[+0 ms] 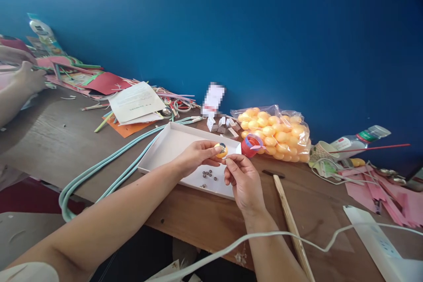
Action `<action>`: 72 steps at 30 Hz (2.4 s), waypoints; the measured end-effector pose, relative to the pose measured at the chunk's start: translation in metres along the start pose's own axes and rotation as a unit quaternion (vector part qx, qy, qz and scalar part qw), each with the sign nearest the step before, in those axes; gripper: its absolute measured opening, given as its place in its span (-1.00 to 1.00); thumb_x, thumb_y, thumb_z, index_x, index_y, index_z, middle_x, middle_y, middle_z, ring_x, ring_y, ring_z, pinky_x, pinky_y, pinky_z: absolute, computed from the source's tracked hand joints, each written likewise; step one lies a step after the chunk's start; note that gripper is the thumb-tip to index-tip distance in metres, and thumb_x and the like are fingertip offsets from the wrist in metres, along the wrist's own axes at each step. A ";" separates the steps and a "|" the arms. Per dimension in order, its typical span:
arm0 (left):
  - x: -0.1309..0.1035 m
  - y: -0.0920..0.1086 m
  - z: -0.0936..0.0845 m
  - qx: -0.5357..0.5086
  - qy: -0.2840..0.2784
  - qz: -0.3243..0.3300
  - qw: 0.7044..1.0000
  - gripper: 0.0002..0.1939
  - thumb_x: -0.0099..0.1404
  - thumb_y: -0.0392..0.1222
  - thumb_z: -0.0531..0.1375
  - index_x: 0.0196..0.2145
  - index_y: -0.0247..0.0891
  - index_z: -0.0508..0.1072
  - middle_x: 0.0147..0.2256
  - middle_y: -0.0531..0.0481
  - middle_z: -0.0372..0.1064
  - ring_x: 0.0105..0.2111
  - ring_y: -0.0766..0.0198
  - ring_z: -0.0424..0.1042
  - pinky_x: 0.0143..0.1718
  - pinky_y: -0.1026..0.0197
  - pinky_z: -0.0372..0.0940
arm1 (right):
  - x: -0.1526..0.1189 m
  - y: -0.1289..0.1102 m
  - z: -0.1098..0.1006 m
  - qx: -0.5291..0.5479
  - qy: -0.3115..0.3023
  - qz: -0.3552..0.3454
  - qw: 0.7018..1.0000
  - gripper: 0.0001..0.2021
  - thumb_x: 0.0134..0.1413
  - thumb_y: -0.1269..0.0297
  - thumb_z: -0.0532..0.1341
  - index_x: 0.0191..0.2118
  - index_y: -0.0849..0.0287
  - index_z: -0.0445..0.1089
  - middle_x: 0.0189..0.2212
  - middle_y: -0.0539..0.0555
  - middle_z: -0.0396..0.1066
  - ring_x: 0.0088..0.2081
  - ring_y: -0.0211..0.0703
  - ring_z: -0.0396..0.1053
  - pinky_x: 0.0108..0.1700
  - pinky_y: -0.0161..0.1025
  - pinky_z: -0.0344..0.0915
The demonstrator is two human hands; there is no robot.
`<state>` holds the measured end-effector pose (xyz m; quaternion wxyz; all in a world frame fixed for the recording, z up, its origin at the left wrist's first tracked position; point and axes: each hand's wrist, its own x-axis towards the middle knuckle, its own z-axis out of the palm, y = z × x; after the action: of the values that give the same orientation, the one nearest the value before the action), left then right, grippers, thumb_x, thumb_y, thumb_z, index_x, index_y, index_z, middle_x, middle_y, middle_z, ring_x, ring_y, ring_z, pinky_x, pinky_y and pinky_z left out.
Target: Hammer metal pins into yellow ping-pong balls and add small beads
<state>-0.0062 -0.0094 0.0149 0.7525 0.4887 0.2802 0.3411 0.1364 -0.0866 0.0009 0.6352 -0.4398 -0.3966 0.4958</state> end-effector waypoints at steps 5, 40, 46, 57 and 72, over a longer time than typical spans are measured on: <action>-0.001 0.001 0.001 0.009 -0.004 -0.006 1.000 -0.64 0.11 0.01 0.30 -0.28 -0.37 0.49 -0.38 -0.07 0.45 -0.39 0.35 0.43 -0.20 0.22 0.33 | 0.002 0.003 0.000 0.002 0.005 0.001 1.000 -0.87 0.02 0.26 0.31 -0.30 0.15 0.41 -0.42 -0.03 0.45 -0.59 -0.44 0.23 -0.62 -0.46 0.16; 0.000 -0.001 0.001 -0.008 -0.008 -0.005 1.000 -0.63 0.05 -0.04 0.35 -0.29 -0.37 0.42 -0.38 -0.06 0.47 -0.37 0.34 0.48 -0.17 0.20 0.35 | 0.004 0.010 0.000 0.019 0.037 -0.016 0.999 -0.89 -0.01 0.28 0.34 -0.33 0.13 0.43 -0.51 -0.06 0.41 -0.66 -0.51 0.08 -0.66 -0.48 -0.04; 0.000 -0.003 0.002 -0.012 -0.013 -0.002 1.000 -0.63 0.06 -0.06 0.35 -0.27 -0.37 0.42 -0.35 -0.07 0.47 -0.36 0.34 0.48 -0.18 0.21 0.35 | 0.005 0.013 -0.002 0.014 0.036 -0.018 0.999 -0.88 0.00 0.28 0.33 -0.31 0.14 0.42 -0.50 -0.06 0.39 -0.66 -0.51 0.07 -0.65 -0.47 -0.06; 0.001 -0.003 0.000 -0.017 -0.013 0.002 1.000 -0.63 0.05 -0.05 0.35 -0.28 -0.37 0.42 -0.33 -0.08 0.46 -0.34 0.33 0.48 -0.17 0.20 0.36 | 0.004 0.010 0.001 0.004 0.038 -0.017 0.999 -0.87 0.00 0.26 0.33 -0.32 0.14 0.40 -0.53 -0.07 0.37 -0.66 -0.48 0.05 -0.64 -0.45 -0.08; 0.000 0.001 0.002 -0.005 -0.005 0.002 1.000 -0.62 0.05 -0.05 0.36 -0.28 -0.38 0.41 -0.37 -0.06 0.46 -0.36 0.34 0.48 -0.17 0.18 0.36 | 0.003 0.010 0.003 0.000 0.048 -0.023 0.999 -0.84 -0.03 0.22 0.33 -0.33 0.13 0.40 -0.61 -0.12 0.28 -0.66 -0.47 0.04 -0.64 -0.45 -0.07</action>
<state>-0.0045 -0.0106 0.0163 0.7559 0.4871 0.2731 0.3417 0.1317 -0.0820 -0.0073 0.6651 -0.4535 -0.3756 0.4592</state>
